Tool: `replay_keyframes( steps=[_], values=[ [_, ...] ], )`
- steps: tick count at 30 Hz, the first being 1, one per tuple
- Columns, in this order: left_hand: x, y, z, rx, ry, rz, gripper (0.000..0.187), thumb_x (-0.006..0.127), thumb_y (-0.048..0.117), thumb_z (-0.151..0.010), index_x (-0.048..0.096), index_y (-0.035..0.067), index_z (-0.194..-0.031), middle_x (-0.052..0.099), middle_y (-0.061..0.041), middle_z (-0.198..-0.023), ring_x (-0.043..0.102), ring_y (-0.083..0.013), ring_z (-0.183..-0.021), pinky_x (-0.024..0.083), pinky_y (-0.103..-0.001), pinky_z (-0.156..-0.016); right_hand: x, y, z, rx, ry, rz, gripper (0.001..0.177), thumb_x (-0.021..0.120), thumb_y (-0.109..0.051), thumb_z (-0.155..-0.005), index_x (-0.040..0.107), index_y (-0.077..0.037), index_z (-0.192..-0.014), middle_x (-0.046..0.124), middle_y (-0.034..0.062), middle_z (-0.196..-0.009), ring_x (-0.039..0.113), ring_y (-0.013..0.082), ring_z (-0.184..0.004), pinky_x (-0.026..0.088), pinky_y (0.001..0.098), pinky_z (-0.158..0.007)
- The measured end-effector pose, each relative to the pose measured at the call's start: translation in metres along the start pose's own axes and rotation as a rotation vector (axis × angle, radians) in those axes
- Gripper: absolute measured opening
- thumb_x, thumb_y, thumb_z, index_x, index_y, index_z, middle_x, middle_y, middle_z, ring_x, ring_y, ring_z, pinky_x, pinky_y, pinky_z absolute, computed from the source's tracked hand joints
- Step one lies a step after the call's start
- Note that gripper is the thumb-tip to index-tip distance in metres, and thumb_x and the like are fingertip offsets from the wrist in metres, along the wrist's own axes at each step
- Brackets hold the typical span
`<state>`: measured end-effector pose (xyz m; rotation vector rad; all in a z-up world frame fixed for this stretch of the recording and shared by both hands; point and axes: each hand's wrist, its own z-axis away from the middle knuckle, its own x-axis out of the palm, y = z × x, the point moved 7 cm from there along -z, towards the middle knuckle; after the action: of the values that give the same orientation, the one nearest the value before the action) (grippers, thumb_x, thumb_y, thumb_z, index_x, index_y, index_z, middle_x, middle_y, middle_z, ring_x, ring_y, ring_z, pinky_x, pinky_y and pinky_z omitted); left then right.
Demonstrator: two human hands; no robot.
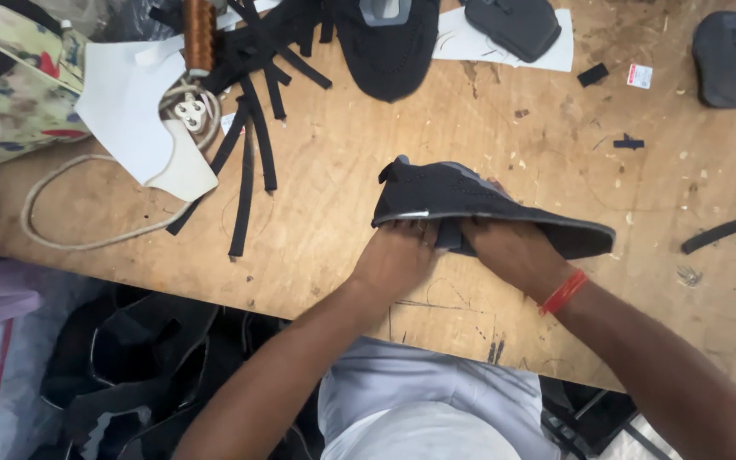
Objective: The person holds a black fabric shoe upper on the workbench and works a gray foam insole into it, pressing and adjusting it along the inside of the shoe. They repeatedly turn the shoe over, press the insole into the toe and heel areas, and smooth the lining to seat the insole fully inside the upper.
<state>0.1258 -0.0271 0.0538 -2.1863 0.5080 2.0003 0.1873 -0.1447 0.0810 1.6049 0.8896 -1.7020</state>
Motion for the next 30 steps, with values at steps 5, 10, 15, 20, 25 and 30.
replay_keyframes(
  steps=[5, 10, 15, 20, 25, 30],
  values=[
    [-0.017, 0.015, 0.020, 0.204, 0.083, -0.022, 0.064, 0.049, 0.044, -0.102, 0.055, -0.012, -0.134, 0.070, -0.025, -0.120, 0.065, -0.0329, -0.117, 0.044, -0.045, -0.109, -0.007, -0.014, 0.006, -0.129, 0.137, 0.161, 0.048, 0.055, -0.006, -0.079, 0.067, 0.000, -0.126, 0.065, 0.0242, -0.128, 0.057, 0.0368, -0.130, 0.029, 0.0542, -0.121],
    [-0.014, 0.026, 0.023, 0.165, 0.005, 0.012, 0.077, 0.051, 0.049, -0.099, 0.048, -0.014, -0.142, 0.065, -0.029, -0.127, 0.060, -0.0366, -0.125, 0.038, -0.046, -0.114, -0.001, -0.019, 0.025, -0.065, 0.005, -0.092, 0.045, 0.058, -0.003, -0.084, 0.068, -0.007, -0.128, 0.063, 0.0188, -0.135, 0.056, 0.0372, -0.129, 0.033, 0.0481, -0.117],
    [-0.019, 0.028, 0.013, 0.093, 0.001, 0.076, 0.091, 0.051, 0.061, -0.094, 0.046, -0.014, -0.144, 0.058, -0.031, -0.136, 0.052, -0.0410, -0.132, 0.031, -0.050, -0.117, -0.024, -0.043, 0.046, -0.279, 0.193, -0.059, 0.058, 0.059, -0.004, -0.070, 0.067, 0.002, -0.127, 0.067, 0.0226, -0.130, 0.060, 0.0377, -0.123, 0.042, 0.0456, -0.107],
    [-0.038, 0.035, 0.004, 0.042, -0.069, 0.137, 0.095, 0.055, 0.070, -0.085, 0.045, -0.004, -0.144, 0.041, -0.028, -0.153, 0.038, -0.0434, -0.143, 0.023, -0.056, -0.120, -0.045, -0.046, 0.035, -0.280, 0.062, -0.165, 0.016, 0.065, -0.005, -0.083, 0.070, -0.003, -0.098, 0.072, 0.0152, -0.101, 0.066, 0.0321, -0.108, 0.053, 0.0463, -0.098],
    [-0.028, 0.030, 0.026, 0.142, -0.011, 0.194, 0.102, 0.058, 0.072, -0.084, 0.039, -0.003, -0.150, 0.037, -0.029, -0.158, 0.035, -0.0438, -0.147, 0.023, -0.052, -0.122, 0.002, 0.021, 0.003, 0.086, 0.123, -0.274, 0.033, 0.062, -0.003, -0.083, 0.072, -0.002, -0.114, 0.070, 0.0211, -0.111, 0.065, 0.0376, -0.107, 0.052, 0.0466, -0.092],
    [-0.025, 0.033, 0.043, 0.238, 0.046, 0.282, 0.108, 0.057, 0.072, -0.086, 0.036, -0.007, -0.156, 0.039, -0.027, -0.163, 0.035, -0.0388, -0.153, 0.024, -0.047, -0.126, 0.015, -0.005, 0.006, 0.035, 0.489, -0.124, 0.041, 0.062, -0.011, -0.077, 0.070, 0.002, -0.116, 0.068, 0.0242, -0.117, 0.064, 0.0419, -0.114, 0.052, 0.0490, -0.099]
  ],
)
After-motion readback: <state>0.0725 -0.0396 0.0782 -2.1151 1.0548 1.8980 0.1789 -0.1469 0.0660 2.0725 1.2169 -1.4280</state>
